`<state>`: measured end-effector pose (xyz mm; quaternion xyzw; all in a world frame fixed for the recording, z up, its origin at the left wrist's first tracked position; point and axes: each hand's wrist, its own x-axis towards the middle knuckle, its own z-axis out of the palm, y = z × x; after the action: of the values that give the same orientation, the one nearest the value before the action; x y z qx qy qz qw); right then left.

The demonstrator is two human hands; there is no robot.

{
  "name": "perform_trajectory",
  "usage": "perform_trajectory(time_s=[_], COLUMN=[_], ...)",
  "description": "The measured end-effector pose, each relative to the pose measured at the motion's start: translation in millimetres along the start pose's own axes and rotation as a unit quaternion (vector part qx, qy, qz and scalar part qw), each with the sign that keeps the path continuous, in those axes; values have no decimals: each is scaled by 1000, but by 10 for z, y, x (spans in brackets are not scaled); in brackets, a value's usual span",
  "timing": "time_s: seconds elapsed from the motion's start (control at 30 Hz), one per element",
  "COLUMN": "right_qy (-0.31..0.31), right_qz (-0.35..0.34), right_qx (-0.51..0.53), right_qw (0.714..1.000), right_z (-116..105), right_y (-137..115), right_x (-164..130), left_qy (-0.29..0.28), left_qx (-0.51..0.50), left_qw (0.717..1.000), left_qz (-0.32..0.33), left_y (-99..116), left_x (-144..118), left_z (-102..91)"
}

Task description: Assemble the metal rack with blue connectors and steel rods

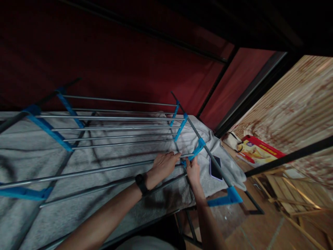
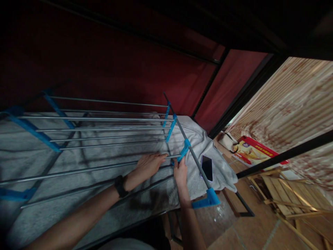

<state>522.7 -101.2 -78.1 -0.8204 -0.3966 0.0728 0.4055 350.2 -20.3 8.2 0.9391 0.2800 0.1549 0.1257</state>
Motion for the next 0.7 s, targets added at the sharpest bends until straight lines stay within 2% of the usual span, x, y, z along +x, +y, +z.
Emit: perform_trajectory(time_s=[0.2,0.43,0.6,0.7], right_qy=[-8,-12,-14,-10], right_qz=[-8,20,27,22], right_qx=[18,-27,-31,-18], right_qw=[1000,999,999,1000], right_z=[-7,12,31,27], right_y=[-25,-82,-89,-91], right_x=[-15,-44,-52,-55], left_qy=[-21,-11,-17,-23], left_qx=[10,2,2,13], left_qw=[1000,1000,1000,1000], left_qz=[5,11,14,8], left_y=[9,6,9,65], left_x=[44,50,58,77], left_z=[-55,-61,-23,-70])
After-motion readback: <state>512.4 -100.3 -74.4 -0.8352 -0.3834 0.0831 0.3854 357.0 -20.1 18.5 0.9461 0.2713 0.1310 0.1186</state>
